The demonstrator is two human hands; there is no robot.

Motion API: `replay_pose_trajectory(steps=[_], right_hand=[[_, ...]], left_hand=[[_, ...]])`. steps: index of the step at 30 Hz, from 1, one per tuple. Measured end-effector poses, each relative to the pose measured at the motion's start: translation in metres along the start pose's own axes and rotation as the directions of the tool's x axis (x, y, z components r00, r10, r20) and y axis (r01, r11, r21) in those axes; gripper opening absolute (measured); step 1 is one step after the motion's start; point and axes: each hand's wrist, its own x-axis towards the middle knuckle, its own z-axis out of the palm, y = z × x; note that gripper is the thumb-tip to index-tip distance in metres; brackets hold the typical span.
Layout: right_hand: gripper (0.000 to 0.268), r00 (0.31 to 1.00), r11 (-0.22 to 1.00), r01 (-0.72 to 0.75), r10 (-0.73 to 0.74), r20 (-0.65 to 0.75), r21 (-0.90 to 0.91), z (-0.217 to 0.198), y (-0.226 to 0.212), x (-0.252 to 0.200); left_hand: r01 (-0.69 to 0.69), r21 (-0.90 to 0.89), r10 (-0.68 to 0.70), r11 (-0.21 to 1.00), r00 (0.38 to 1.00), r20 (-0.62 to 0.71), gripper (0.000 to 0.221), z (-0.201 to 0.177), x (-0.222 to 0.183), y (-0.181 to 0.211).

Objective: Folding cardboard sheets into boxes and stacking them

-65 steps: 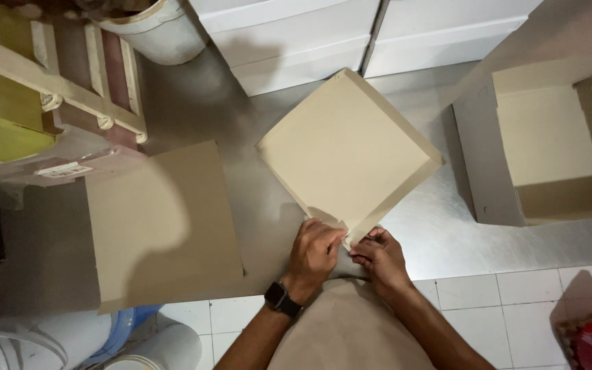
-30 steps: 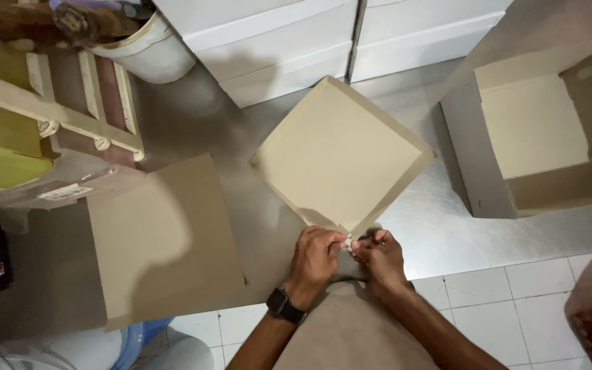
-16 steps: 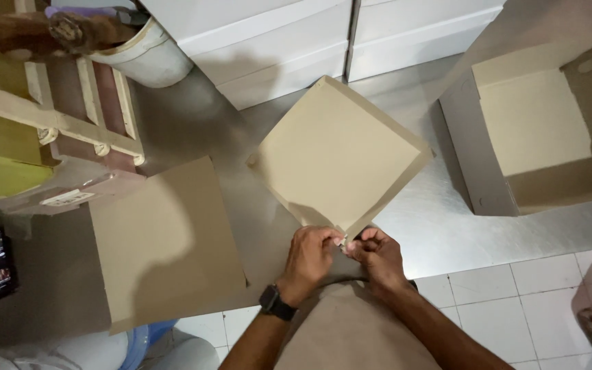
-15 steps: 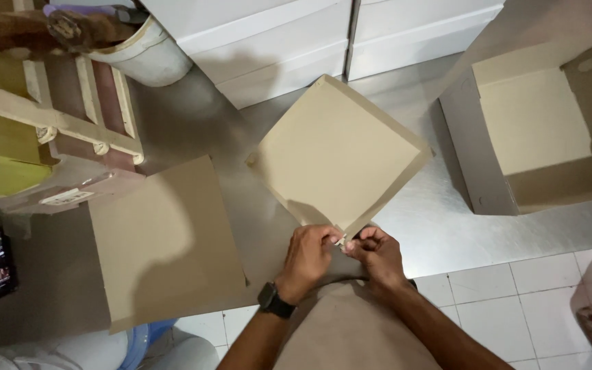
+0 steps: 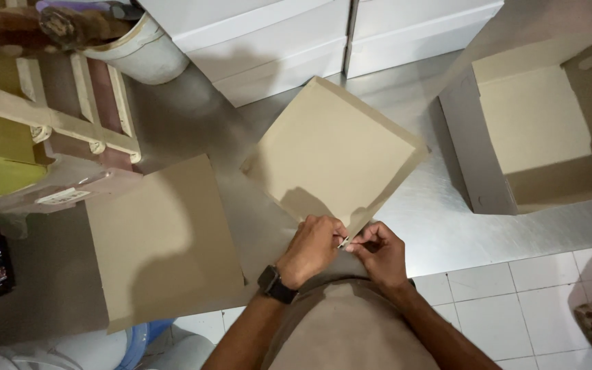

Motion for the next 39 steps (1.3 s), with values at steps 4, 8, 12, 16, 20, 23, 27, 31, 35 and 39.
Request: replay_pose_trajectory(steps=[4, 8, 12, 16, 20, 23, 27, 31, 35, 39], right_hand=[[0.027, 0.894, 0.880, 0.448, -0.441, 0.082, -0.159, -0.013, -0.008, 0.006], [0.009, 0.610, 0.529, 0.784, -0.751, 0.252, -0.324, -0.019, -0.012, 0.017], [0.013, 0.423, 0.336, 0.897, -0.840, 0.339, -0.288, -0.016, -0.021, 0.023], [0.008, 0.380, 0.348, 0.925, -0.823, 0.423, -0.153, -0.015, -0.048, 0.025], [0.018, 0.340, 0.345, 0.935, -0.816, 0.467, -0.077, -0.015, -0.043, 0.031], [0.019, 0.301, 0.340, 0.940, -0.807, 0.508, -0.018, -0.014, -0.055, 0.034], [0.020, 0.290, 0.346, 0.938, -0.780, 0.555, -0.004, -0.014, -0.056, 0.036], [0.019, 0.259, 0.314, 0.949, -0.806, 0.533, 0.015, -0.011, -0.076, 0.032], [0.024, 0.265, 0.322, 0.947, -0.789, 0.554, 0.006, -0.010, -0.070, 0.031], [0.021, 0.370, 0.464, 0.886, -0.719, 0.588, 0.010, -0.007, -0.070, 0.027]], left_hand=[[-0.062, 0.013, 0.062, 0.998, 0.998, -0.009, 0.015, 0.004, 0.004, -0.005], [-0.078, 0.011, 0.077, 0.997, 0.996, 0.033, 0.015, 0.000, 0.000, 0.001], [-0.103, -0.033, 0.105, 0.994, 0.994, 0.041, 0.017, -0.007, -0.006, 0.011], [-0.148, -0.002, 0.148, 0.989, 0.989, 0.017, 0.012, -0.002, 0.002, -0.014], [-0.166, -0.006, 0.167, 0.986, 0.986, 0.023, 0.012, -0.006, -0.003, -0.015], [-0.165, 0.001, 0.165, 0.986, 0.986, 0.035, 0.017, -0.010, -0.005, -0.010], [-0.186, -0.015, 0.187, 0.982, 0.982, 0.028, 0.019, -0.005, -0.002, -0.018], [-0.184, -0.046, 0.186, 0.982, 0.982, 0.033, 0.024, 0.001, -0.007, -0.017], [-0.170, -0.031, 0.171, 0.985, 0.984, 0.048, 0.027, 0.002, -0.013, -0.016], [-0.204, -0.046, 0.206, 0.978, 0.978, 0.040, 0.030, 0.003, -0.010, -0.027]])
